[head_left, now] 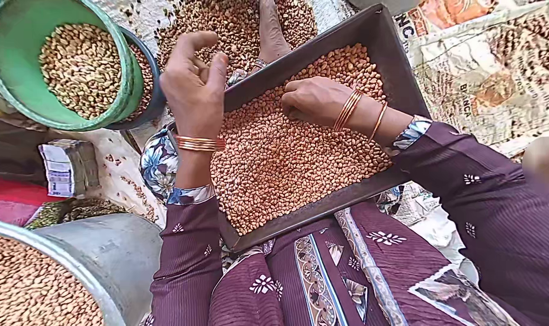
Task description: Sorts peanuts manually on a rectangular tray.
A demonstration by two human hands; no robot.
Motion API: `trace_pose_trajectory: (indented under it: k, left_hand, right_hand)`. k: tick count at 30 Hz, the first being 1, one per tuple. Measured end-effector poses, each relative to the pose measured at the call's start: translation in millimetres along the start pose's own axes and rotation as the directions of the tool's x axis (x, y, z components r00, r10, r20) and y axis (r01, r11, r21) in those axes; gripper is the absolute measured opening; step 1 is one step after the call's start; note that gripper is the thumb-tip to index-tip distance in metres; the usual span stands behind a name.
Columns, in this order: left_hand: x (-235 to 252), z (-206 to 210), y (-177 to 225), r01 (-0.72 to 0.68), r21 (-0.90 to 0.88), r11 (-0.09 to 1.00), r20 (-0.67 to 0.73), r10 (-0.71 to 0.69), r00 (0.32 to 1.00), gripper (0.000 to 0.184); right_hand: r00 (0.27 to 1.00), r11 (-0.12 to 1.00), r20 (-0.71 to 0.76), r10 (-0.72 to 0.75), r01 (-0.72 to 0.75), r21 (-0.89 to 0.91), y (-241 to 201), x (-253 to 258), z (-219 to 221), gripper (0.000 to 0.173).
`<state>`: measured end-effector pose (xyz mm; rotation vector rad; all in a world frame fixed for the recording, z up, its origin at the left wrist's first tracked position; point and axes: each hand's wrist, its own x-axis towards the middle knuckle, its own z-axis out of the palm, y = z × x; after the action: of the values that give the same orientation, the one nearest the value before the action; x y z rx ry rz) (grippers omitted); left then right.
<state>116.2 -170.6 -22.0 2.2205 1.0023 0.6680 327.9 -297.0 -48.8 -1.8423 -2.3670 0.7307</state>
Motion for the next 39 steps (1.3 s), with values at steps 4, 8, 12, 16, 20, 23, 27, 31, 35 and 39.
trace_pose_trajectory:
  k: [4,8,12,16,20,23,27,31,35,39]
  left_hand:
    - [-8.3,-0.8,0.4,-0.025,-0.153,0.988,0.057,0.034,0.998,0.025]
    - [-33.3,39.3,0.3,-0.112,-0.118,0.987,0.289,0.142,0.947,0.019]
    - [-44.1,56.2,-2.9,-0.201,-0.079,0.976,0.355,0.216,0.910,0.017]
    - [-44.7,59.6,-5.1,-0.266,-0.039,0.963,0.439,0.256,0.861,0.019]
    - [-46.3,66.5,-0.2,-0.298,0.036,0.954,0.525,0.235,0.818,0.021]
    - [-46.6,70.9,1.7,-0.313,0.071,0.947,0.529,0.230,0.817,0.022]
    - [-46.7,69.9,1.4,-0.260,0.071,0.963,0.519,0.187,0.834,0.023]
    - [-48.0,62.5,4.8,-0.222,-0.075,0.972,0.382,0.234,0.894,0.021]
    - [-49.6,62.2,22.0,-0.278,-0.256,0.926,0.277,0.345,0.897,0.020]
    - [-49.5,58.2,27.3,-0.217,-0.320,0.922,0.253,0.304,0.918,0.022]
  right_hand:
    - [0.993,0.992,0.029,0.118,-0.119,0.036,-0.4,-6.5,-17.1,0.018]
    - [0.997,0.995,0.018,0.069,-0.070,0.068,4.3,-25.7,-28.5,0.013]
    - [0.996,0.999,0.089,-0.031,0.027,0.039,14.8,-49.0,-18.1,0.015]
    - [0.997,0.999,0.077,0.024,-0.026,0.026,12.6,-58.8,-1.7,0.009]
    - [0.998,0.999,0.052,0.028,-0.029,0.020,8.5,-56.1,4.1,0.012]
    - [0.997,0.999,0.069,0.033,-0.034,0.011,7.1,-53.2,2.7,0.013]
    - [0.994,0.999,0.097,0.039,-0.040,0.008,7.9,-51.1,2.3,0.015]
    - [0.983,0.929,0.051,0.174,-0.181,0.323,9.1,-49.3,-0.6,0.011]
    - [0.921,0.283,0.247,0.303,-0.334,0.899,-12.0,-45.6,-12.1,0.022]
    - [0.927,0.227,0.289,0.239,-0.343,0.912,-25.2,-40.4,-8.2,0.037]
